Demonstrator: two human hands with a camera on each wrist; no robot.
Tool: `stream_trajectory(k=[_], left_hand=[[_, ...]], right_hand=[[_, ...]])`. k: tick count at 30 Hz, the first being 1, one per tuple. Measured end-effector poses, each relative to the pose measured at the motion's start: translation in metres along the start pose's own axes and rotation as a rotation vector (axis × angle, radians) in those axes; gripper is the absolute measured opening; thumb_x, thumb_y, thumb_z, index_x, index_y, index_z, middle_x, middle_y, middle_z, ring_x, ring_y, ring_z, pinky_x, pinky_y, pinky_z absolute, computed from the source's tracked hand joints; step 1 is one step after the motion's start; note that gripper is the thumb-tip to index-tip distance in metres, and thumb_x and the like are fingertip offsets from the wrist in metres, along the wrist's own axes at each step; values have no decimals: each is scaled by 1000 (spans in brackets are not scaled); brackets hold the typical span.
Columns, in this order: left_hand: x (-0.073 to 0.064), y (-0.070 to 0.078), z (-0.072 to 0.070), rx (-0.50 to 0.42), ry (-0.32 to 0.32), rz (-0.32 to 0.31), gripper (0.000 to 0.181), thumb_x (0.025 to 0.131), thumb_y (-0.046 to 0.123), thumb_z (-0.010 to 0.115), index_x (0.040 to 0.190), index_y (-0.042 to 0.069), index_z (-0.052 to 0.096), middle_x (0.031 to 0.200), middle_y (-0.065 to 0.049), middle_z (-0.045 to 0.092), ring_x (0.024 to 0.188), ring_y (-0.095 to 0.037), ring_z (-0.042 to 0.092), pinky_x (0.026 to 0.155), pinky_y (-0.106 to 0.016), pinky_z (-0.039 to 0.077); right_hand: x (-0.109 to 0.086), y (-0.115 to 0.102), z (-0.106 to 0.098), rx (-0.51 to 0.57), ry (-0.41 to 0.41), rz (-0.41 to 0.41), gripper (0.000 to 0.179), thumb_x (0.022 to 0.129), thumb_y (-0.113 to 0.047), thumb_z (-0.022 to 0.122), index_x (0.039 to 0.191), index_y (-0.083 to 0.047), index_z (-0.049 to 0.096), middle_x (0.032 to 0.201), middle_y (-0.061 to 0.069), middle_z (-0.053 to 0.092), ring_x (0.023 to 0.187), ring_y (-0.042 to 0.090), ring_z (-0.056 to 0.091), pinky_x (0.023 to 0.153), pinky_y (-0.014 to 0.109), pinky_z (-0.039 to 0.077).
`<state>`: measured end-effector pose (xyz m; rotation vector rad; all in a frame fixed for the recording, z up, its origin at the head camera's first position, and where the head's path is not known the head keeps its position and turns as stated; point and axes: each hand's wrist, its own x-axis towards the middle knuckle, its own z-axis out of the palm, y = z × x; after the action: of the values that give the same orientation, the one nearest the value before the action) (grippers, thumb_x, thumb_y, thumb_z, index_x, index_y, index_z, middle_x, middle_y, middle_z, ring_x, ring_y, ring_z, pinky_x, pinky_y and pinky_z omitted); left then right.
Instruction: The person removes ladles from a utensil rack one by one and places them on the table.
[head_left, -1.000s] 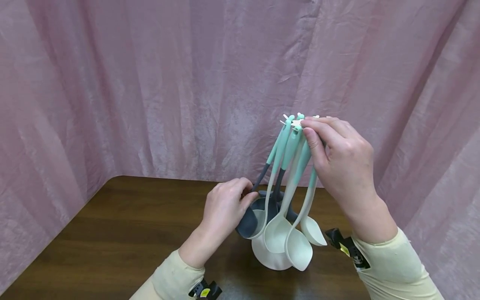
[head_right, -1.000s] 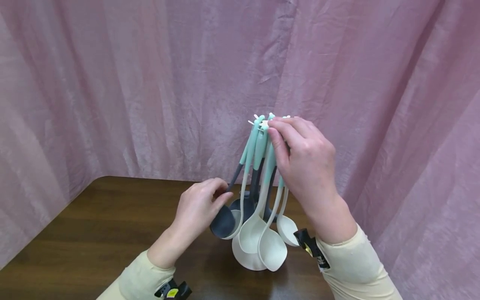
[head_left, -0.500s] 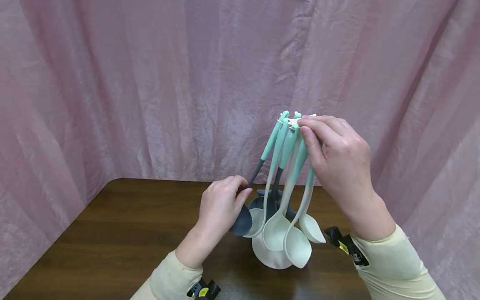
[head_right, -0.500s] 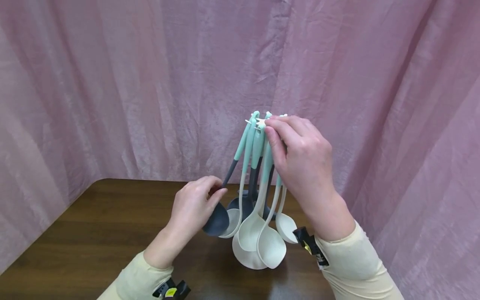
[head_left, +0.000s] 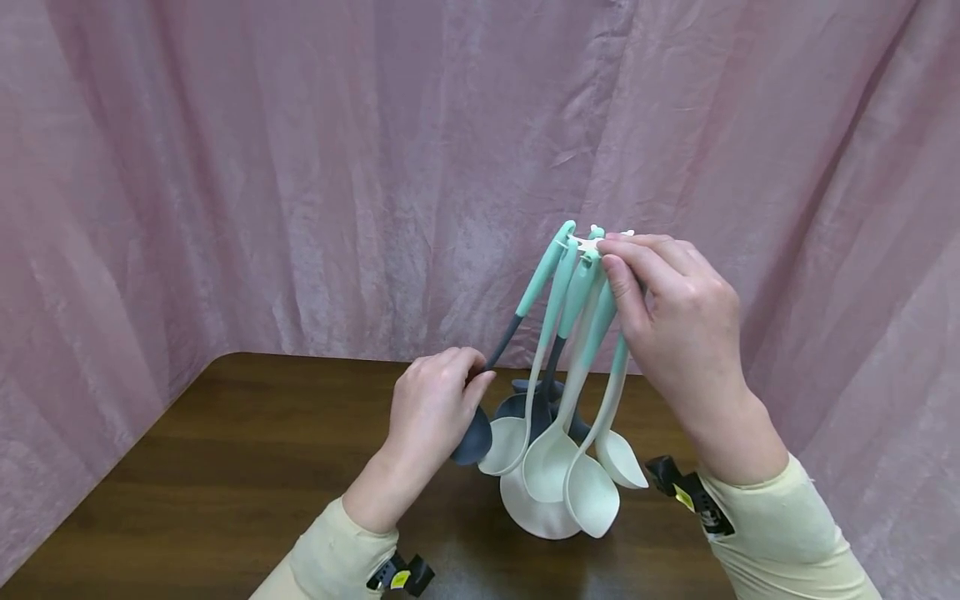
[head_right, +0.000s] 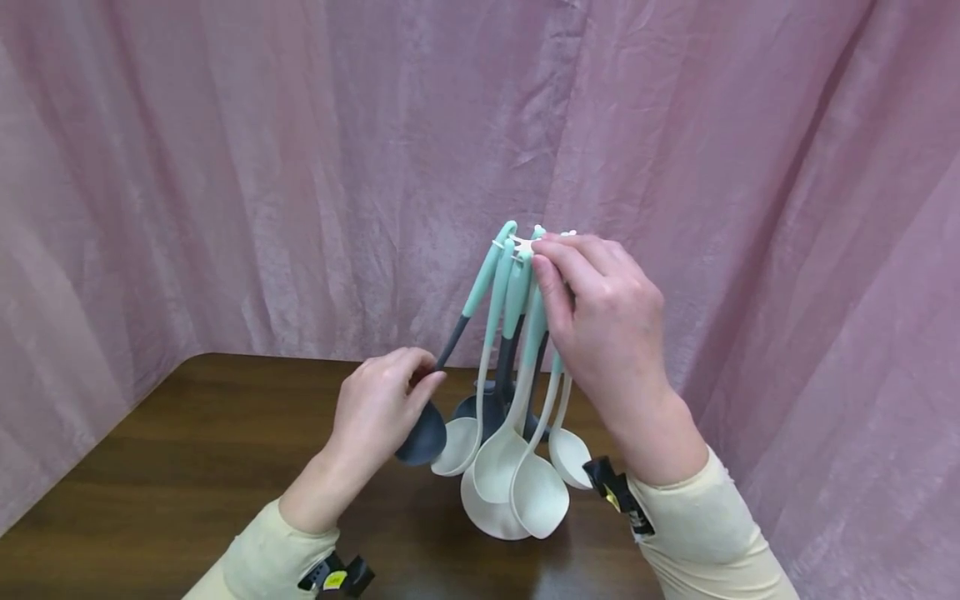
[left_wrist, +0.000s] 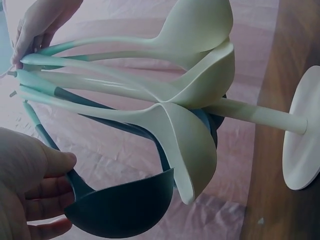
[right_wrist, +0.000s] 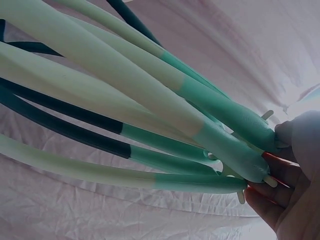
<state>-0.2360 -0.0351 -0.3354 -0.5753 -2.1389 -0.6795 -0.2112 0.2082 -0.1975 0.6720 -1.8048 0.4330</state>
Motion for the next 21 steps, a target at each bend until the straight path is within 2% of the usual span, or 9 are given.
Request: stream_trajectory(k=[21], left_hand=[[0, -9, -9, 39, -18, -41, 13, 96, 20, 90, 99, 13, 80, 84, 2, 74, 71, -21, 70, 74, -44, 59]], right_hand=[[2, -3, 1, 10, -1, 7, 24, 112, -22, 67, 123, -8, 84, 119, 8, 81, 115, 30, 74, 96, 50, 57]])
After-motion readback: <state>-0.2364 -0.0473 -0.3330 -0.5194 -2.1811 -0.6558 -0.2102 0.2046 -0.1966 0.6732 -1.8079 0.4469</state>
